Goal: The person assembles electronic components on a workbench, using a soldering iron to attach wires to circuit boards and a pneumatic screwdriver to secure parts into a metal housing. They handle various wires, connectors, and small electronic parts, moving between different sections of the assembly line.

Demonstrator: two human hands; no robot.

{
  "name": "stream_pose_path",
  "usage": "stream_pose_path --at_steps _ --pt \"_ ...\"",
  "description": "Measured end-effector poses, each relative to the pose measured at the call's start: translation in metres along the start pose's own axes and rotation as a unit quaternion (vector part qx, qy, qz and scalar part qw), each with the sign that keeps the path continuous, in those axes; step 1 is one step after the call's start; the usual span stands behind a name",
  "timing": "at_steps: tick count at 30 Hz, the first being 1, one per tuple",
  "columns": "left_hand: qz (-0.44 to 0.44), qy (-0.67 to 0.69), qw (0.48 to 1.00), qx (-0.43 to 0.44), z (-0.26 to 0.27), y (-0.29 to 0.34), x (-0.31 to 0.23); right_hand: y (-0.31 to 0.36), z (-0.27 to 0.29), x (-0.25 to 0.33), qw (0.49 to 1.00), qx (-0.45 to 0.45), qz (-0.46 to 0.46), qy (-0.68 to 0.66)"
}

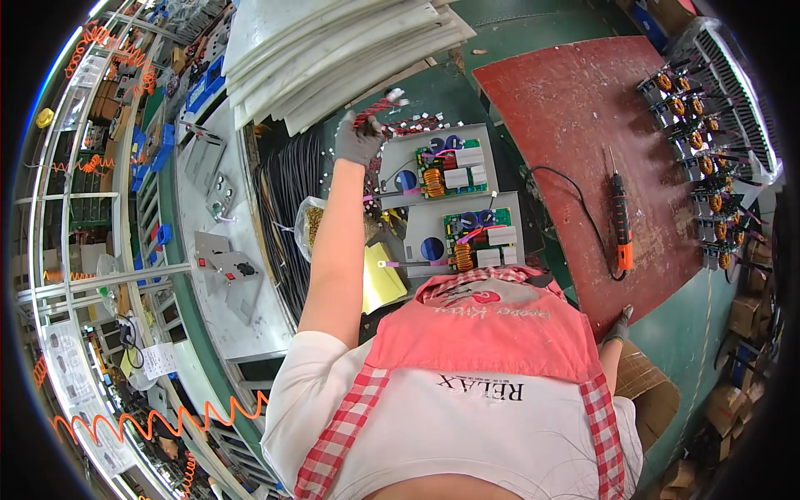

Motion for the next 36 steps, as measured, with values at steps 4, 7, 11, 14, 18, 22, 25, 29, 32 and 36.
stream_pose_path --at_steps 4,7,11,14,18,22,25,29,32,36 --pt "0.118 0.002 0.983 -0.144 0.041 -0.035 0.013 0.010 -0.007 0.006 1.000 -0.018 0.003 0.011" --pt "0.072 -0.047 0.980 -0.180 0.070 -0.043 0.009 0.021 -0.009 0.009 0.999 -0.037 0.004 0.030" --pt "0.080 0.011 0.983 -0.162 0.071 -0.040 0.009 0.009 0.004 0.018 0.991 -0.074 0.015 0.107" --pt "-0.061 -0.175 0.982 -0.015 0.057 -0.014 0.007 -0.012 0.018 0.038 0.941 -0.159 0.084 0.286" --pt "-0.113 -0.239 0.964 0.033 0.038 0.043 0.003 0.145 -0.099 0.154 0.596 -0.337 0.533 0.498" --pt "-0.091 -0.277 0.953 0.088 0.010 0.095 0.024 0.175 -0.237 0.184 0.719 0.023 0.611 0.331" --pt "-0.082 -0.277 0.951 0.110 0.010 0.123 0.031 0.316 -0.360 0.165 0.656 0.294 0.623 0.309" --pt "-0.068 -0.255 0.959 0.108 -0.005 0.162 0.045 0.440 -0.428 0.116 0.492 0.457 0.684 0.285" --pt "-0.059 -0.190 0.976 0.087 0.001 0.177 0.049 0.460 -0.458 0.082 0.621 0.507 0.538 0.261" --pt "-0.083 -0.225 0.969 0.063 0.018 0.191 0.047 0.517 -0.449 0.082 0.346 0.340 0.817 0.312"
Point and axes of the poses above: each hand's wrist, its own y-axis away from the middle knuckle, its own z-axis out of the back of the hand, x = y × z, the point moved 4 cm from there along -y, towards the middle knuckle
